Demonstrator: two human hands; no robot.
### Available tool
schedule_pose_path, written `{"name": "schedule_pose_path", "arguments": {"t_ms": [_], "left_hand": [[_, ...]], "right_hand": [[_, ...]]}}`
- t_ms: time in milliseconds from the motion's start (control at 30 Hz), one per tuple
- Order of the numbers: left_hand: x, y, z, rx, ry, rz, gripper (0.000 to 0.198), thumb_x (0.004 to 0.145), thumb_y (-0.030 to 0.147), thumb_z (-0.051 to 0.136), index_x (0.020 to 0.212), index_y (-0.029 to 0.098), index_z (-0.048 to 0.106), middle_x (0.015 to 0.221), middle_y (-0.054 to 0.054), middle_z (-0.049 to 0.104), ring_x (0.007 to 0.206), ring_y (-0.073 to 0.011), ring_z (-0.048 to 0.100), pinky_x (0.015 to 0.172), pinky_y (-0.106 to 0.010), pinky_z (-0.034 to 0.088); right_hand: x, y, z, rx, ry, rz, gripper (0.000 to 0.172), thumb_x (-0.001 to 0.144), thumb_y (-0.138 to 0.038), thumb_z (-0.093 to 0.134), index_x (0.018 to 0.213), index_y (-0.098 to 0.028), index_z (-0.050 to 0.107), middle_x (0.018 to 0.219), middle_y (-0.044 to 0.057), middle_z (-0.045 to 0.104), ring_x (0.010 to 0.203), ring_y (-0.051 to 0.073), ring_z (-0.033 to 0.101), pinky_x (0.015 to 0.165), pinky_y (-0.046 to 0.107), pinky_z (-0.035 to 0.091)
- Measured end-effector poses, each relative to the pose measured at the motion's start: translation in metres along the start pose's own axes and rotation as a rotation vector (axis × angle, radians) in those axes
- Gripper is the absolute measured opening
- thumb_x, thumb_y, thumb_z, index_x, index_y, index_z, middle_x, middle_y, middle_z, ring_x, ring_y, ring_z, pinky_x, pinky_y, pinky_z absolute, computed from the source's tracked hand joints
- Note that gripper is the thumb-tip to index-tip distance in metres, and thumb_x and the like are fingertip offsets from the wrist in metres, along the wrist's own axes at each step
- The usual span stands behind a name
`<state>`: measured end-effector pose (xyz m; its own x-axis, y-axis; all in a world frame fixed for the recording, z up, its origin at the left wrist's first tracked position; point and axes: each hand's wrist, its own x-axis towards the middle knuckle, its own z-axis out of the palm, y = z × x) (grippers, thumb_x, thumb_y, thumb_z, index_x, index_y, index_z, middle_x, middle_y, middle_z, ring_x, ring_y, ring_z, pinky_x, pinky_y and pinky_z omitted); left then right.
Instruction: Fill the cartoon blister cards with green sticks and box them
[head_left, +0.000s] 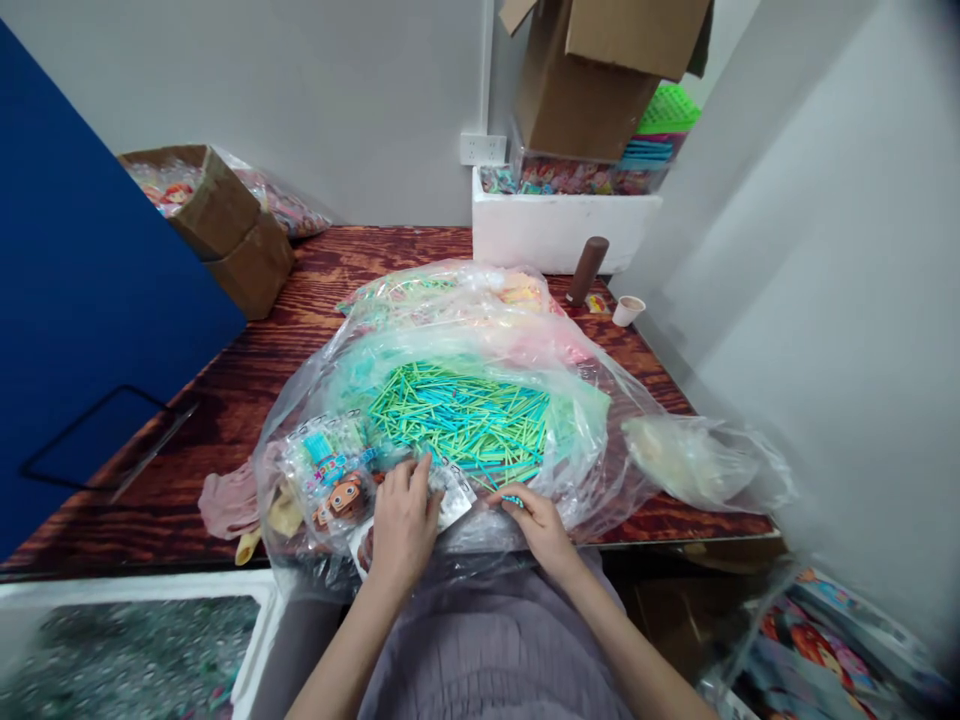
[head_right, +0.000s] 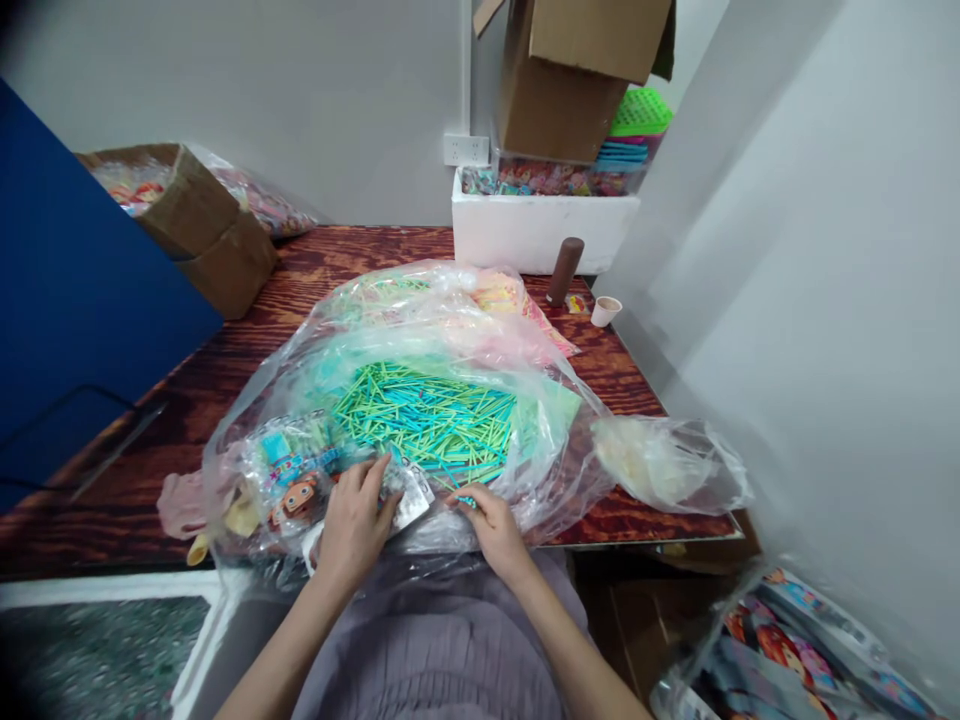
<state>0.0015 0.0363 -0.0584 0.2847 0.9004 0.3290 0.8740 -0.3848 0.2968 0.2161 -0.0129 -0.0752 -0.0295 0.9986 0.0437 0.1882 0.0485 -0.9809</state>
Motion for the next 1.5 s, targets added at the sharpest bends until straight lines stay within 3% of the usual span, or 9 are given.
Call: {"name": "schedule_pose_path", "arguments": {"t_ms": [167,267,600,700,867,1033,1233,1400,1500], "left_hand": [[0.003,-0.004,0.003,-0.126,0.102,0.009,0.018,0.094,0.021,0.044,0.102,0.015,0.059,0.088,-0.008,0.057,0.086,-0.0245,0.057,0.077,-0.036,0.046],[0.003,-0.006,0.004,-0.189,0.099,0.026,0.018,0.095,0.022,0.044,0.084,0.018,0.058,0.082,-0.006,0.056,0.08,-0.022,0.056,0.074,-0.033,0.044],[0.012,-0.004,-0.011,-0.504,0.083,-0.045,0.019,0.093,0.026,0.047,0.08,0.019,0.06,0.078,-0.003,0.053,0.073,-0.0175,0.053,0.07,-0.029,0.04],[0.014,-0.003,-0.019,-0.728,0.072,-0.16,0.02,0.09,0.031,0.052,0.077,0.019,0.06,0.077,-0.002,0.054,0.074,-0.0168,0.053,0.069,-0.027,0.04],[0.01,-0.004,-0.025,-1.153,0.064,-0.531,0.025,0.078,0.043,0.066,0.08,0.019,0.061,0.071,0.002,0.053,0.067,-0.0137,0.05,0.064,-0.023,0.04],[0.003,-0.007,-0.024,-1.276,0.043,-0.643,0.03,0.072,0.044,0.073,0.079,0.019,0.06,0.065,0.005,0.05,0.061,-0.0107,0.044,0.057,-0.019,0.036],[-0.001,-0.008,-0.028,-1.259,-0.041,-0.594,0.03,0.079,0.046,0.067,0.074,0.017,0.061,0.065,0.004,0.048,0.063,-0.01,0.041,0.059,-0.019,0.033],[-0.002,-0.008,-0.03,-1.236,-0.076,-0.605,0.03,0.079,0.046,0.067,0.074,0.017,0.062,0.064,0.004,0.047,0.062,-0.0101,0.04,0.057,-0.019,0.032],[-0.003,-0.009,-0.03,-1.249,-0.072,-0.619,0.029,0.079,0.045,0.068,0.076,0.017,0.063,0.065,0.004,0.048,0.062,-0.01,0.042,0.057,-0.019,0.033]], "right_hand": [[-0.001,0.0,-0.002,0.03,0.012,0.007,0.02,0.093,-0.031,0.051,0.094,-0.022,0.069,0.096,0.004,0.071,0.097,0.022,0.064,0.089,0.032,0.044],[-0.001,0.0,-0.002,0.034,0.015,-0.001,0.02,0.093,-0.031,0.052,0.094,-0.022,0.07,0.097,0.005,0.071,0.097,0.022,0.063,0.09,0.032,0.044],[0.001,0.006,-0.001,0.068,0.029,-0.029,0.018,0.093,-0.029,0.055,0.094,-0.023,0.072,0.095,0.004,0.07,0.095,0.021,0.063,0.088,0.03,0.043],[0.0,0.007,0.0,0.067,0.036,-0.025,0.018,0.092,-0.029,0.055,0.094,-0.024,0.072,0.095,0.003,0.07,0.096,0.021,0.063,0.088,0.03,0.043],[0.0,0.009,0.003,0.092,0.049,0.027,0.018,0.092,-0.031,0.055,0.091,-0.022,0.07,0.093,0.004,0.07,0.094,0.021,0.064,0.087,0.031,0.043],[0.022,-0.006,-0.014,0.226,0.238,0.104,0.019,0.089,-0.039,0.054,0.095,-0.021,0.059,0.077,0.0,0.065,0.067,0.016,0.061,0.069,0.029,0.047],[0.062,-0.016,-0.047,-0.329,0.225,0.032,0.012,0.089,-0.028,0.044,0.082,-0.022,0.052,0.074,0.0,0.058,0.062,0.016,0.054,0.062,0.028,0.042],[0.066,-0.006,-0.038,-0.974,0.1,-0.066,0.021,0.083,-0.004,0.039,0.083,-0.02,0.052,0.092,0.007,0.056,0.078,0.019,0.052,0.071,0.03,0.039],[0.068,-0.006,-0.032,-0.998,0.076,-0.01,0.026,0.079,0.002,0.039,0.083,-0.02,0.053,0.096,0.009,0.057,0.079,0.019,0.053,0.074,0.031,0.039]]}}
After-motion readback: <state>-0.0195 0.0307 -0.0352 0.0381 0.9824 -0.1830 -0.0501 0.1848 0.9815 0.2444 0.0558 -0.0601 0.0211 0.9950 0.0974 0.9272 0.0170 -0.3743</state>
